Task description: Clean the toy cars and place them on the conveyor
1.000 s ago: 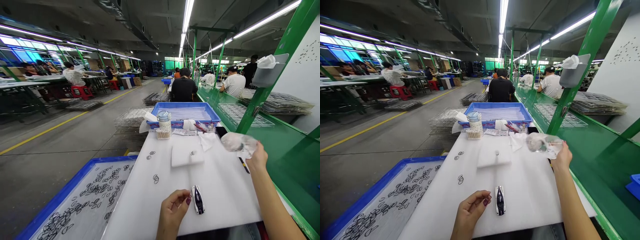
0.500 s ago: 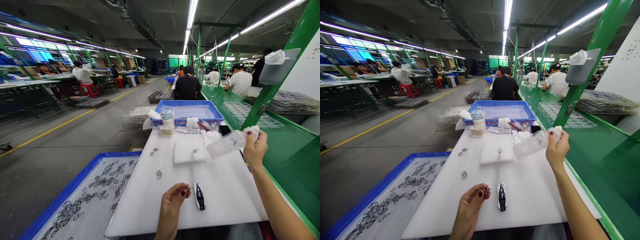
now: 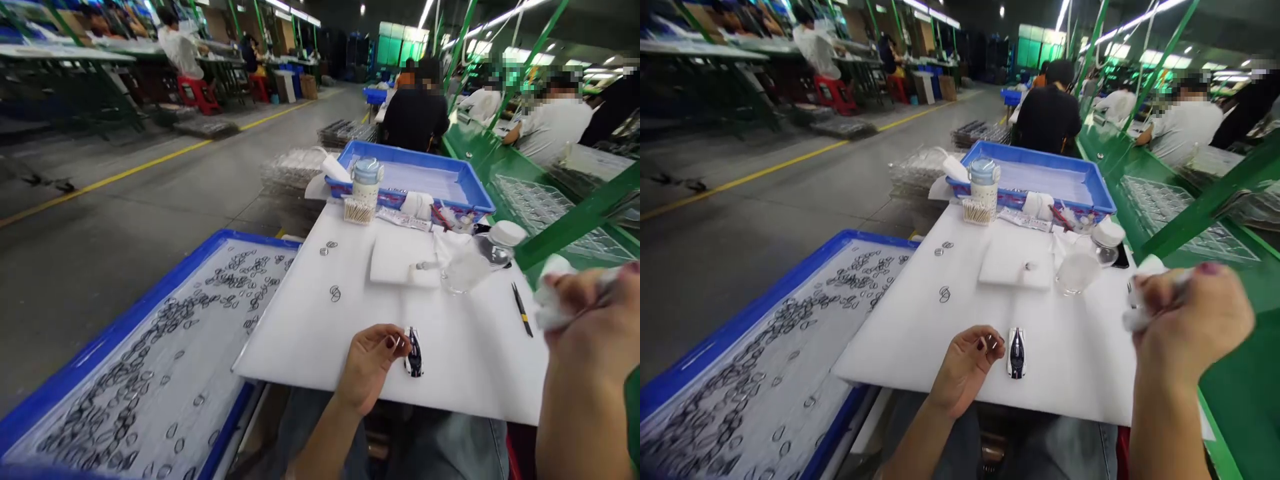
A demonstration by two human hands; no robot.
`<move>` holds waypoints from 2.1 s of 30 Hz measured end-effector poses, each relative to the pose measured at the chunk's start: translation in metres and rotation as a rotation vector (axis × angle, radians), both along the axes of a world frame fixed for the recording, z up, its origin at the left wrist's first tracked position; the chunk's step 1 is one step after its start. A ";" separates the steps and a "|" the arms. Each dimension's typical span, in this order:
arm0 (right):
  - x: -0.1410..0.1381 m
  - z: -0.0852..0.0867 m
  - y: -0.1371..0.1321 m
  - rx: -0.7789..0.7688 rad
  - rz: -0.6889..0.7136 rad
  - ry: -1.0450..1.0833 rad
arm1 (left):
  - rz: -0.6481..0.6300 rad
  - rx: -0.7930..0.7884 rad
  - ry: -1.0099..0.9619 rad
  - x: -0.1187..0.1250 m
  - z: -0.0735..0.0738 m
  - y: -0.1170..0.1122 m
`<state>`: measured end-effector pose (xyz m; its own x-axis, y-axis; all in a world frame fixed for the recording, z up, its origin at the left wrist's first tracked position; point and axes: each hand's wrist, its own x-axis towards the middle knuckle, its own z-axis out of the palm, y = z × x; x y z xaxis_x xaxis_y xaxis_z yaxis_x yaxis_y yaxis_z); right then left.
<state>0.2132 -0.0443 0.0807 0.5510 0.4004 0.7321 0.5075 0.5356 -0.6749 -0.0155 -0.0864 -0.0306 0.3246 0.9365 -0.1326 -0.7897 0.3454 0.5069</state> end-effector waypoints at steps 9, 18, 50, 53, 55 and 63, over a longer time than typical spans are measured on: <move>-0.082 -0.071 -0.057 -0.247 0.488 -0.612 | -0.007 -0.018 -0.034 0.001 0.002 0.002; -0.082 -0.054 -0.061 -0.218 0.341 -0.971 | 0.056 -0.045 -0.003 0.004 -0.001 0.002; -0.042 -0.096 -0.078 -0.875 0.476 -0.327 | 0.405 0.966 1.392 0.010 -0.015 -0.017; -0.043 -0.094 -0.076 -0.916 0.491 -0.370 | 0.399 0.939 1.416 0.010 -0.016 -0.017; -0.044 -0.095 -0.075 -0.933 0.493 -0.390 | 0.396 0.904 1.422 0.010 -0.014 -0.016; -0.047 -0.094 -0.075 -0.959 0.491 -0.391 | 0.285 0.757 1.348 0.004 -0.005 -0.012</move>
